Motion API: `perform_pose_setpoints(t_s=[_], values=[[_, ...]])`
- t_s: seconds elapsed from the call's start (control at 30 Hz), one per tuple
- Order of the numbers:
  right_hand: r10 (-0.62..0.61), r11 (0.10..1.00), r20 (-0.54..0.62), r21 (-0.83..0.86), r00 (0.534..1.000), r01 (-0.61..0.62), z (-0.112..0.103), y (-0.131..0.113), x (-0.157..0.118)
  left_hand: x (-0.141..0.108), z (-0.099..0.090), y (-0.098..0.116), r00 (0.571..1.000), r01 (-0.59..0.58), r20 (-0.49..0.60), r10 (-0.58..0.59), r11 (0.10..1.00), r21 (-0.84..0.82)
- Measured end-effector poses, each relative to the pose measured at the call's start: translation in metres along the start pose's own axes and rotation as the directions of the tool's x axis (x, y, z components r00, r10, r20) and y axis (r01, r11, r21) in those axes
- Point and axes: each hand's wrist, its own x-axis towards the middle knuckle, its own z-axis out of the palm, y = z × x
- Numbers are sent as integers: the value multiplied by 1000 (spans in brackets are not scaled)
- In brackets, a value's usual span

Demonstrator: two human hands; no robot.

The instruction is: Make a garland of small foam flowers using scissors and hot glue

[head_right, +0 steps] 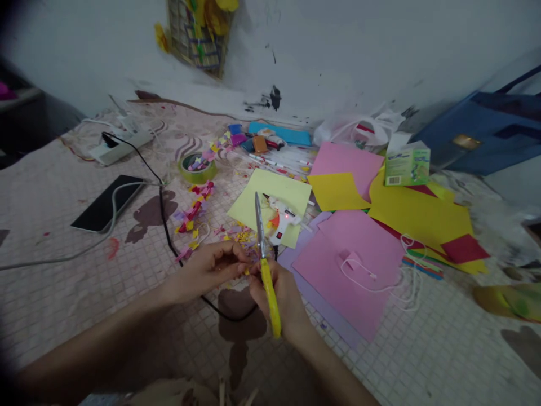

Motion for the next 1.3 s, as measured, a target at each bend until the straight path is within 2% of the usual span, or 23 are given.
perform_pose_setpoints(t_s=[0.13,0.27,0.53,0.6,0.7,0.83,0.93,1.03,1.3], values=[[7,1000,1,-3,1000,-7,0,4,1,1,-4,-2,998,61,34,-60,998,-11],[51,997,-15,64,999,-50,-1,9,1,2,-7,0,991,120,69,-118,993,-18],[38,995,10,95,999,-39,0,12,1,1,-6,2,982,157,112,-155,987,-12],[38,990,4,136,999,-38,1,14,1,1,-6,2,983,161,91,-157,986,-37],[4,977,17,214,1000,-7,2,16,-1,1,-9,3,994,106,23,-104,988,-114],[-43,988,155,156,987,19,-5,12,-7,2,-18,10,992,30,-115,-55,977,-210],[1,994,279,105,960,-32,-11,2,-10,1,-26,18,983,1,-180,-45,970,-242],[61,996,340,42,938,-80,-15,-4,-10,0,-33,23,981,-21,-190,-27,968,-250],[59,997,320,31,946,-73,-18,6,-10,0,-40,21,990,-6,-136,-37,953,-303]])
